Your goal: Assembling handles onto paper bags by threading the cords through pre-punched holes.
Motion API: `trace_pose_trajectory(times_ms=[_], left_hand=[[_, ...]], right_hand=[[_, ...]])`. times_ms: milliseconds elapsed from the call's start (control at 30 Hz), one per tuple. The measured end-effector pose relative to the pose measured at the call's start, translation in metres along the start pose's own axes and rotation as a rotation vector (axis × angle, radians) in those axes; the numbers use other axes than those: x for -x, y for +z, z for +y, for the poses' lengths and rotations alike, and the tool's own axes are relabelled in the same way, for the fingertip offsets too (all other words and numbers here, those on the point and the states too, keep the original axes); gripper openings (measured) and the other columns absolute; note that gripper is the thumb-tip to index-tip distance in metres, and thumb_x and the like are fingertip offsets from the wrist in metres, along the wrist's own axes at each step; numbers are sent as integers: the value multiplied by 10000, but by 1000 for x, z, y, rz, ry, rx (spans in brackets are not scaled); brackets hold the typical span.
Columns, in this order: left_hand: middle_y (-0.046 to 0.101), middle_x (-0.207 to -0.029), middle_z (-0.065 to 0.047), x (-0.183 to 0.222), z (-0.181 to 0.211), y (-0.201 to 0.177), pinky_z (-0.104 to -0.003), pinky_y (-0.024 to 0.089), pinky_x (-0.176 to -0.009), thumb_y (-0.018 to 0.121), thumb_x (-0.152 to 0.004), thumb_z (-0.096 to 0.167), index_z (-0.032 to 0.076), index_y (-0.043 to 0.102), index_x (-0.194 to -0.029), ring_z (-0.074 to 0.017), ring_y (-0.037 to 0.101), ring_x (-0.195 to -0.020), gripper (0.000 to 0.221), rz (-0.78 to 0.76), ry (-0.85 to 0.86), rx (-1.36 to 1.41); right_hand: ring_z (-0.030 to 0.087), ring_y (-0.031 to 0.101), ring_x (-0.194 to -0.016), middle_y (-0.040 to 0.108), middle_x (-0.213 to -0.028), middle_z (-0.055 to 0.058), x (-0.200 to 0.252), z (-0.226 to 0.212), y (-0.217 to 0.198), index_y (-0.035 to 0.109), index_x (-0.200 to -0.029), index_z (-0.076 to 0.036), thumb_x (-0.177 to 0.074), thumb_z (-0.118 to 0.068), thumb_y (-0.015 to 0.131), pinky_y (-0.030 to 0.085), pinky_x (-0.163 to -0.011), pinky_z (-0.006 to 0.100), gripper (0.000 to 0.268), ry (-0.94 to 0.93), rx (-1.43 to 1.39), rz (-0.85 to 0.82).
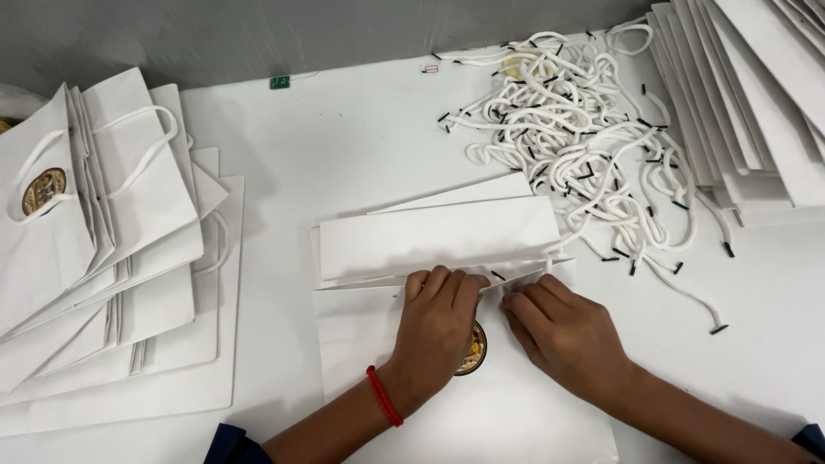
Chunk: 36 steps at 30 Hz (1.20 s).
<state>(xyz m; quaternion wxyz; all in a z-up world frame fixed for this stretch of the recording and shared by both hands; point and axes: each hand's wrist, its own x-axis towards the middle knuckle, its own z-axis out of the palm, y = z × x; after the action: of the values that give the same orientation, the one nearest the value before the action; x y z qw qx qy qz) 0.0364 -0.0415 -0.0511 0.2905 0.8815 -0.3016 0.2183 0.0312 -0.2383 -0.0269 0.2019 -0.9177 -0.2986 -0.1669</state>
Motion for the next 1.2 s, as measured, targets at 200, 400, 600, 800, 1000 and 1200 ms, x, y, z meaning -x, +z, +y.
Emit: trace_pose_trajectory(times_ms=[200, 400, 600, 800, 1000, 1200], left_hand=[[662, -976, -64, 2, -3, 3, -371, 416, -927, 697, -872, -49, 22, 622, -1145, -226, 589, -910, 292, 12, -34, 41], [681, -1132, -92, -7, 9, -7, -511, 318, -1099, 676, -802, -54, 19, 616, -1208, -273, 573, -1112, 418, 33, -26, 13], [680, -1236, -78, 0, 44, -25, -572, 237, -1219, 683, -830, -4, 36, 608, -1349, -257, 550, -1241, 526, -100, 24, 317], [700, -1001, -17, 22, 42, -31, -554, 250, -1251, 725, -899, 77, 72, 677, -1218, -228, 554, -1170, 323, -235, -144, 553], [673, -1100, -52, 32, 33, -41, -541, 257, -1272, 707, -883, 50, 61, 681, -1165, -254, 539, -1234, 283, -257, -239, 535], [496, -1433, -212, 23, -1, -66, -558, 246, -1163, 720, -837, 97, -55, 538, -1388, -395, 415, -1341, 599, -131, -130, -58]], right_hand=[[195, 669, -844, 718, -859, 23, 12, -11, -5, 704, -870, -66, -752, -26, 778, 573, -623, 326, 144, 44, -272, -139], [171, 677, -824, 716, -788, 15, 16, -24, -39, 757, -876, -84, -697, -17, 804, 577, -638, 301, 197, 236, -462, -195], [152, 663, -890, 714, -897, 49, 23, -1, -74, 728, -926, -43, -763, -19, 811, 555, -751, 302, 184, 360, -599, -90], [199, 669, -950, 695, -957, 133, 41, 64, -95, 692, -932, 15, -828, 69, 729, 568, -814, 353, 123, 620, -888, 71], [195, 696, -904, 702, -953, 159, 53, 104, -93, 677, -1057, 27, -1015, 31, 666, 595, -872, 356, 44, 601, -786, 252], [207, 748, -858, 775, -926, 128, 5, 24, -86, 712, -1169, 11, -966, 42, 575, 614, -816, 328, 247, 532, -563, -8]])
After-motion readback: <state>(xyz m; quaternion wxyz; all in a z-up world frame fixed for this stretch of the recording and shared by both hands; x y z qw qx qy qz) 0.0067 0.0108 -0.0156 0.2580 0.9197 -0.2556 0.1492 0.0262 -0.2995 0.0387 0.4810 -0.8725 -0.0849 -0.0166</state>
